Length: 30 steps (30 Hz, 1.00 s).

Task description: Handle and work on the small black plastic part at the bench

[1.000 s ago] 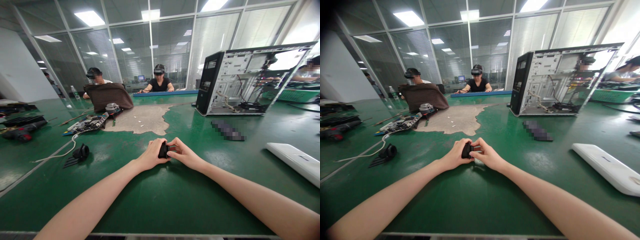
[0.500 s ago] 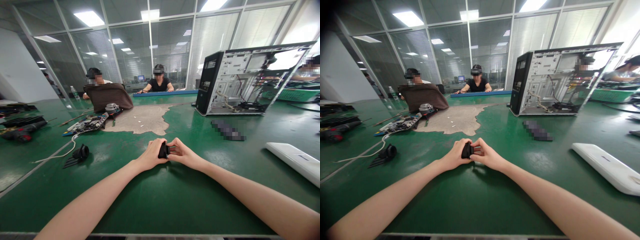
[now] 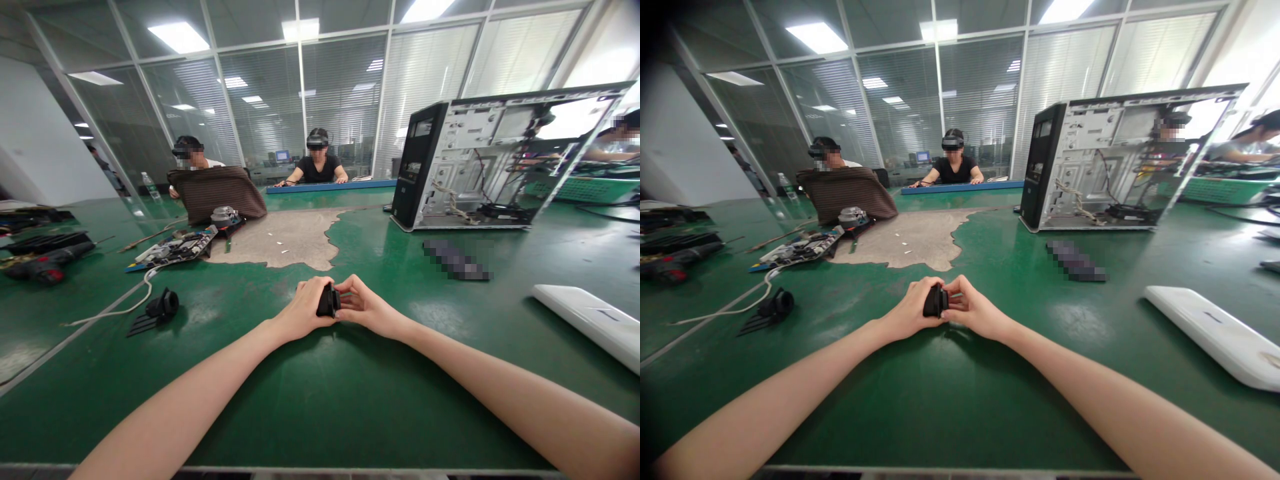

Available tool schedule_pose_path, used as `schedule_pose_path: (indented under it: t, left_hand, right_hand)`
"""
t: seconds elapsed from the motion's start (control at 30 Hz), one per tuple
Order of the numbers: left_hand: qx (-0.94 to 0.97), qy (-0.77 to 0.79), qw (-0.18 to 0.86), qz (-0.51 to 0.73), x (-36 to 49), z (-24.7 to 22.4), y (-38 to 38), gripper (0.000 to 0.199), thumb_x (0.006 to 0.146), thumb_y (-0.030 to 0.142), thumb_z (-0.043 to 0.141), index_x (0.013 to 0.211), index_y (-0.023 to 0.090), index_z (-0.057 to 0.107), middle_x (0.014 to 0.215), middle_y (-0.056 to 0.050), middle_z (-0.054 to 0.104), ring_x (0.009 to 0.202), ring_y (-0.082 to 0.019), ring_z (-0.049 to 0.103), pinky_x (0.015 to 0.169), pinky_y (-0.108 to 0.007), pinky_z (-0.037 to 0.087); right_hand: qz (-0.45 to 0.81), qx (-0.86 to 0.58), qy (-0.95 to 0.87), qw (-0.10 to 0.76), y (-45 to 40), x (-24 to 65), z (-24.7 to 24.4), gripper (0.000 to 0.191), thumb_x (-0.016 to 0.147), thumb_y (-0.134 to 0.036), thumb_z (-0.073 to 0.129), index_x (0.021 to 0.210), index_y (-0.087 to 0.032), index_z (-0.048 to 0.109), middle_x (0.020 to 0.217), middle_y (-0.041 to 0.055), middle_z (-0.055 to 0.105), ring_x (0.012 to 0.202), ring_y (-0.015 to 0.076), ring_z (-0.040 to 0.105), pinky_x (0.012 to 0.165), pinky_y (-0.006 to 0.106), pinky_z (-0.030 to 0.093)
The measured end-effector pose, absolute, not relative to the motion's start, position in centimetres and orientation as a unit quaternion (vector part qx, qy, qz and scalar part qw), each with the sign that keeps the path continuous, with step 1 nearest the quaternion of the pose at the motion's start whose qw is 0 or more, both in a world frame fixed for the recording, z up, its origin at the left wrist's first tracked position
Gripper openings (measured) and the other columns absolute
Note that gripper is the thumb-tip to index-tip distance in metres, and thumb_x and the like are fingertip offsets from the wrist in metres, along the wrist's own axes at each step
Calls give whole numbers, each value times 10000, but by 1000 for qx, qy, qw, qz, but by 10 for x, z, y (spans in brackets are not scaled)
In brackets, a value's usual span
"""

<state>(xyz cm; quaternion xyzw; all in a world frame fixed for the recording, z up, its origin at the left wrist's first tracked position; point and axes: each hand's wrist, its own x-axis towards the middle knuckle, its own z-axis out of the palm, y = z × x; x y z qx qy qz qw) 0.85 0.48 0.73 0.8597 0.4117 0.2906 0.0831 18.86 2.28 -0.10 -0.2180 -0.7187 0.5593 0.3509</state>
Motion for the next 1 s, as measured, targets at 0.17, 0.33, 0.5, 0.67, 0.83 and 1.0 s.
schedule_pose_path:
  t: [0.17, 0.33, 0.5, 0.67, 0.83, 1.0]
  left_hand:
    - [861, 410, 78, 291, 8, 5, 6, 525, 667, 318, 635, 1097, 212, 352, 1051, -58, 488, 973, -227, 470, 858, -369, 318]
    - [857, 416, 77, 295, 9, 4, 7, 541, 656, 357, 643, 1093, 218, 356, 1027, -51, 499, 948, -227, 480, 840, -372, 319]
    - [858, 414, 79, 293, 10, 5, 6, 529, 666, 357, 639, 1094, 217, 362, 1028, -53, 502, 952, -227, 478, 838, -368, 324]
    - [861, 412, 74, 290, 9, 5, 6, 523, 672, 326, 634, 1099, 210, 355, 1057, -60, 487, 979, -231, 467, 855, -368, 323]
    - [863, 407, 66, 293, 8, 3, 8, 540, 670, 343, 639, 1101, 201, 346, 1050, -62, 483, 974, -224, 467, 849, -360, 322]
    - [863, 405, 70, 293, 9, 5, 7, 526, 681, 373, 629, 1094, 208, 349, 1022, -52, 490, 944, -216, 474, 834, -358, 326]
  right_hand:
    - [565, -219, -715, 349, 20, 188, 2, 323, 700, -278, 636, 880, -216, 375, 950, 9, 532, 902, 136, 561, 796, 322, 469]
    - [521, -246, -723, 381, 19, 185, 4, 231, 747, -332, 574, 858, -209, 413, 941, 9, 509, 851, 129, 556, 761, 300, 469]
    - [510, -262, -729, 374, 21, 187, 0, 293, 758, -314, 559, 997, -215, 420, 1001, 40, 501, 887, 145, 545, 771, 318, 469]
    - [551, -210, -728, 350, 21, 190, -2, 339, 718, -256, 619, 970, -215, 396, 961, 21, 527, 908, 146, 554, 789, 324, 465]
    - [548, -221, -720, 364, 19, 188, 1, 246, 749, -279, 583, 899, -215, 399, 956, 13, 517, 879, 134, 558, 749, 296, 472]
    - [511, -250, -730, 379, 20, 187, 1, 214, 775, -281, 546, 934, -211, 421, 968, 21, 491, 880, 135, 550, 753, 291, 468]
